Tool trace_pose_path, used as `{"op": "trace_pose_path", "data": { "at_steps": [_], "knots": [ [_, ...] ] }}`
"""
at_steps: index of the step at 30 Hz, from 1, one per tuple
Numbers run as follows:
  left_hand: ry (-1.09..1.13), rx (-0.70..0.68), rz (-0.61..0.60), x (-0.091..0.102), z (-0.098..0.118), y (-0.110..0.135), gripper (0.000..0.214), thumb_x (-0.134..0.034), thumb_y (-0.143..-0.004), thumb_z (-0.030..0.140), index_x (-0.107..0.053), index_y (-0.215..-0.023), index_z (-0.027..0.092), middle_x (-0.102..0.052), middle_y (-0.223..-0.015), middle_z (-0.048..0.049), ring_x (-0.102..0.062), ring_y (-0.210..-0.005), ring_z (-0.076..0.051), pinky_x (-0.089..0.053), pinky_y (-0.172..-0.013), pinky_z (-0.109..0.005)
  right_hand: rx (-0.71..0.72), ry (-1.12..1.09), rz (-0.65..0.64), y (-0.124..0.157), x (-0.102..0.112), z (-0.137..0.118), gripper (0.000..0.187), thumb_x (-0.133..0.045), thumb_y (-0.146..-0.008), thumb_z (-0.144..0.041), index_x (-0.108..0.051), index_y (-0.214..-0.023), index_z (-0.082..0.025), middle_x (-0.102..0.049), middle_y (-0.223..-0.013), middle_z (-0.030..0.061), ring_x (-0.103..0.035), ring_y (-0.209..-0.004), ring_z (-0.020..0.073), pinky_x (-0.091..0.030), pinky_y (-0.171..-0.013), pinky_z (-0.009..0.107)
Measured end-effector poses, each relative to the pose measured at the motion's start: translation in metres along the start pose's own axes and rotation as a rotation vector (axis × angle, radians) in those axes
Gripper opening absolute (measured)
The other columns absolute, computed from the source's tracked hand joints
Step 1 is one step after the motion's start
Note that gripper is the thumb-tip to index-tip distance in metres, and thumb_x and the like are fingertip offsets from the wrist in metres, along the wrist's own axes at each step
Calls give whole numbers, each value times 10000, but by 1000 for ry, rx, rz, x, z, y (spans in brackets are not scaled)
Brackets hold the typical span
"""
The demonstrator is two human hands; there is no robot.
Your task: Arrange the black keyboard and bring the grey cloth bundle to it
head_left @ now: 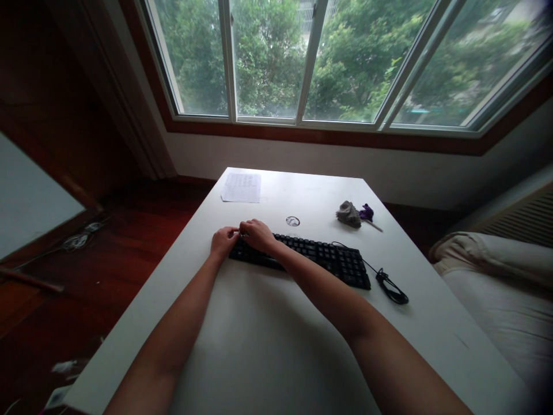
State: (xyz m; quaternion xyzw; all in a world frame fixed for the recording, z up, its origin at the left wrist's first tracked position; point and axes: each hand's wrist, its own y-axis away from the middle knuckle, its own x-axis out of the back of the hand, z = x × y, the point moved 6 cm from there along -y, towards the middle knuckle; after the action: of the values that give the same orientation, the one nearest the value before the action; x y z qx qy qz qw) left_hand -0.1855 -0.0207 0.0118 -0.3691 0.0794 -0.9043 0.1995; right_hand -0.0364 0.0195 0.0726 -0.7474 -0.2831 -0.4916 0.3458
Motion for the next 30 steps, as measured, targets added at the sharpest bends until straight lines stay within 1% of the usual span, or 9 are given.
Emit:
{"op": "trace_pose_path", "data": {
  "at_steps": [3, 6, 9, 13, 15, 18, 22, 26, 30],
  "knots": [
    [8, -1, -5, 0, 1, 1, 285, -659, -842, 374, -780, -1054, 226, -772, -995, -68, -701, -883, -220, -545, -788, -318, 24, 70, -7, 5, -1, -4, 173, -611, -924, -243, -660, -1087, -209, -709, -1072, 97, -576, -1088, 261, -397, -879, 328],
    [-4, -16, -8, 0, 3, 1, 288, -656, -846, 381, -781, -1054, 228, -771, -1006, -69, -700, -881, -222, -545, -793, -320, 31, 100, -10, 9, -1, -6, 190, -567, -965, -307, -637, -1105, -199, -693, -1075, 110, -576, -1046, 265, -407, -857, 341],
    [-46, -35, 8, 0, 5, 1, 272, -619, -863, 332, -782, -1056, 229, -771, -1014, -72, -698, -899, -232, -540, -841, -340, 58, 108, -3, 15, 0, -10, 203, -549, -976, -317, -622, -1118, -190, -675, -1092, 121, -568, -1044, 266, -411, -855, 343],
    [-63, -65, 20, 0, 8, 1, 268, -592, -878, 303, -771, -1064, 233, -767, -1043, -66, -694, -958, -238, -534, -908, -354, 59, 26, 7, 22, 5, -7, 191, -584, -962, -313, -626, -1103, -191, -665, -1084, 113, -565, -1043, 245, -413, -883, 329],
    [-39, -71, 24, 0, 8, 1, 298, -589, -880, 288, -750, -1125, 235, -762, -1065, -60, -691, -981, -229, -538, -924, -349, 61, -65, 43, 25, 11, 0, 163, -596, -952, -300, -638, -1072, -199, -668, -1066, 95, -571, -1028, 226, -420, -886, 316],
    [16, -92, 14, -1, 9, 1, 350, -577, -889, 261, -721, -1207, 247, -751, -1102, -50, -685, -1007, -214, -542, -946, -345, 27, -243, 144, 32, 23, 25, 133, -590, -944, -304, -655, -1011, -209, -685, -1034, 67, -598, -980, 200, -444, -878, 303],
    [49, -132, -6, -2, 10, 2, 328, -572, -901, 259, -737, -1184, 247, -740, -1120, -56, -679, -1016, -214, -541, -965, -352, -141, -485, 296, 52, 41, 83, 197, -566, -935, -372, -666, -1006, -219, -721, -979, 45, -657, -903, 185, -493, -846, 307],
    [47, -125, -5, -4, 8, 2, 325, -571, -904, 270, -738, -1180, 233, -731, -1147, -65, -681, -993, -212, -547, -958, -357, -355, -718, 345, 93, 52, 134, 352, -555, -918, -511, -663, -1057, -207, -733, -923, 66, -692, -797, 187, -550, -784, 330],
    [33, -114, -5, -5, 9, 2, 321, -573, -899, 267, -739, -1172, 235, -727, -1159, -67, -680, -1007, -218, -550, -961, -366, -445, -766, 391, 144, 66, 162, 481, -546, -908, -619, -699, -1095, -203, -736, -963, 101, -704, -821, 203, -574, -779, 346]
  ]
}}
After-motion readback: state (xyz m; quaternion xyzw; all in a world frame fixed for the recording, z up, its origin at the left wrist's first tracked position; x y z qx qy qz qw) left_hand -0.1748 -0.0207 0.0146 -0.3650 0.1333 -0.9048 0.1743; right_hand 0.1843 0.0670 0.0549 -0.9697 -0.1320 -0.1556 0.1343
